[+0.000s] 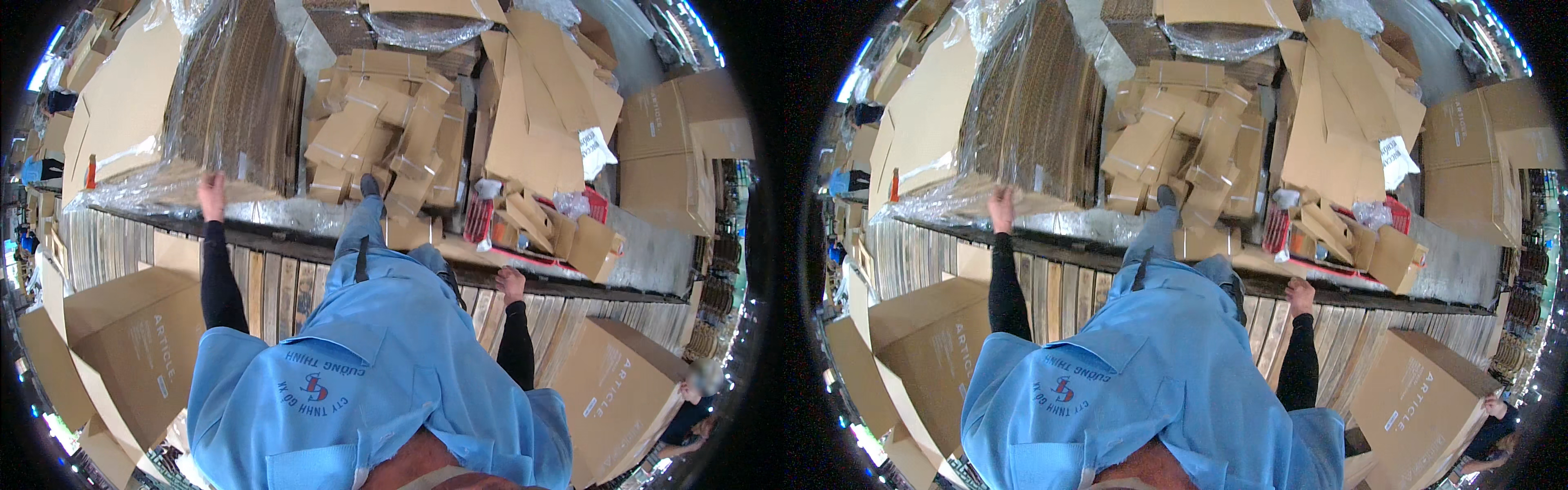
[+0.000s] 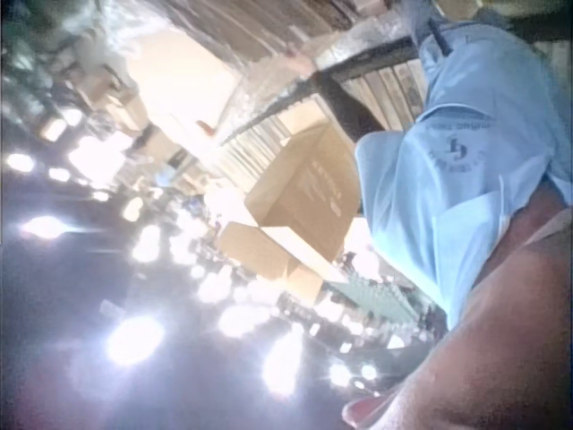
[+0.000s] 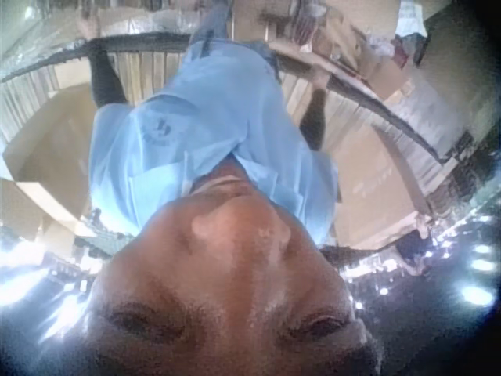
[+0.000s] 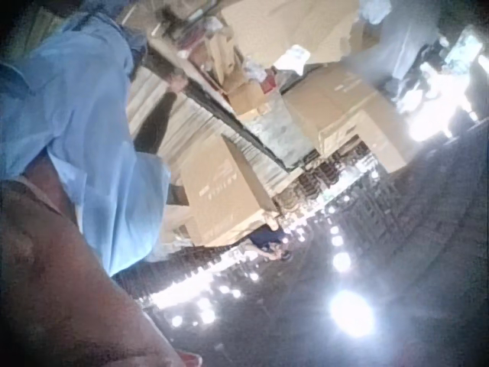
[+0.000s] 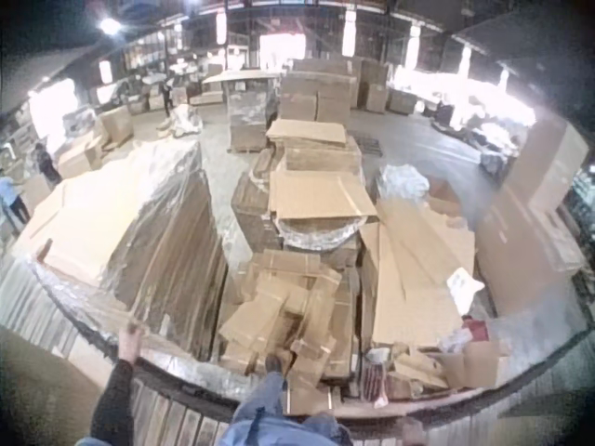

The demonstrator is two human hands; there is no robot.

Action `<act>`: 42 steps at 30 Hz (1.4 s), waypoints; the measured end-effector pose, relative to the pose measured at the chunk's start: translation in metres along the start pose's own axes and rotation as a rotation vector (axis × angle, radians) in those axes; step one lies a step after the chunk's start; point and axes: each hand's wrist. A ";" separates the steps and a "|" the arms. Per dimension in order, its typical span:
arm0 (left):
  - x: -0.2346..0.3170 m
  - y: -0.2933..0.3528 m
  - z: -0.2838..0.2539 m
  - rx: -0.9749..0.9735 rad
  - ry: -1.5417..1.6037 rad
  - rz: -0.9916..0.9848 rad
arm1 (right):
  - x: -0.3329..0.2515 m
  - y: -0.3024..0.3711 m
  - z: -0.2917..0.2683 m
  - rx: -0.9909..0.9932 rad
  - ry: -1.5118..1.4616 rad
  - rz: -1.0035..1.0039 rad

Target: The person places a wrapped wooden chair into a cardboard box, adds cardboard dividers, and seals the box with packing tape. The person then moves to another box and repeats the process.

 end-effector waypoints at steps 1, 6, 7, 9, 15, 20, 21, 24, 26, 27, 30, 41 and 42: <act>0.018 -0.034 -0.006 0.061 0.028 0.026 | -0.011 -0.025 0.012 -0.035 -0.007 0.002; 0.070 -0.174 -0.028 0.526 -0.276 0.284 | -0.074 -0.140 0.112 -0.045 -0.023 0.026; 0.072 -0.196 -0.026 0.558 -0.327 0.289 | -0.084 -0.174 0.106 -0.253 -0.124 0.115; 0.085 -0.235 -0.026 0.638 -0.518 0.336 | -0.174 -0.150 0.210 -0.283 0.215 0.029; 0.085 -0.300 0.003 0.326 -0.949 -0.198 | -0.389 -0.125 0.365 -0.329 -0.072 -0.211; 0.055 -0.293 -0.008 0.319 -1.063 -0.232 | -0.462 -0.200 0.420 -0.350 -0.174 -0.110; 0.055 -0.287 -0.014 0.301 -1.089 -0.243 | -0.469 -0.227 0.432 -0.383 -0.194 -0.060; 0.054 -0.290 -0.014 0.239 -1.153 -0.228 | -0.488 -0.293 0.469 -0.404 -0.248 0.038; 0.041 -0.288 -0.022 0.220 -1.225 -0.161 | -0.493 -0.366 0.506 -0.455 -0.291 0.140; 0.024 -0.280 -0.032 0.205 -1.294 -0.119 | -0.496 -0.400 0.523 -0.481 -0.303 0.201; 0.026 -0.268 -0.044 0.264 -1.061 -0.065 | -0.509 -0.457 0.607 -0.427 -0.397 0.280; 0.075 -0.245 -0.077 0.154 -0.975 -0.224 | -0.549 -0.594 0.828 -0.156 -0.818 0.165; 0.075 -0.246 -0.077 0.169 -0.966 -0.259 | -0.553 -0.597 0.833 -0.169 -0.809 0.153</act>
Point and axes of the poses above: each hand's wrist, its own y-axis away from the middle knuckle, its own z-axis out of the palm, x = y × z, and after that the axes turned 2 degrees about x, right-handed
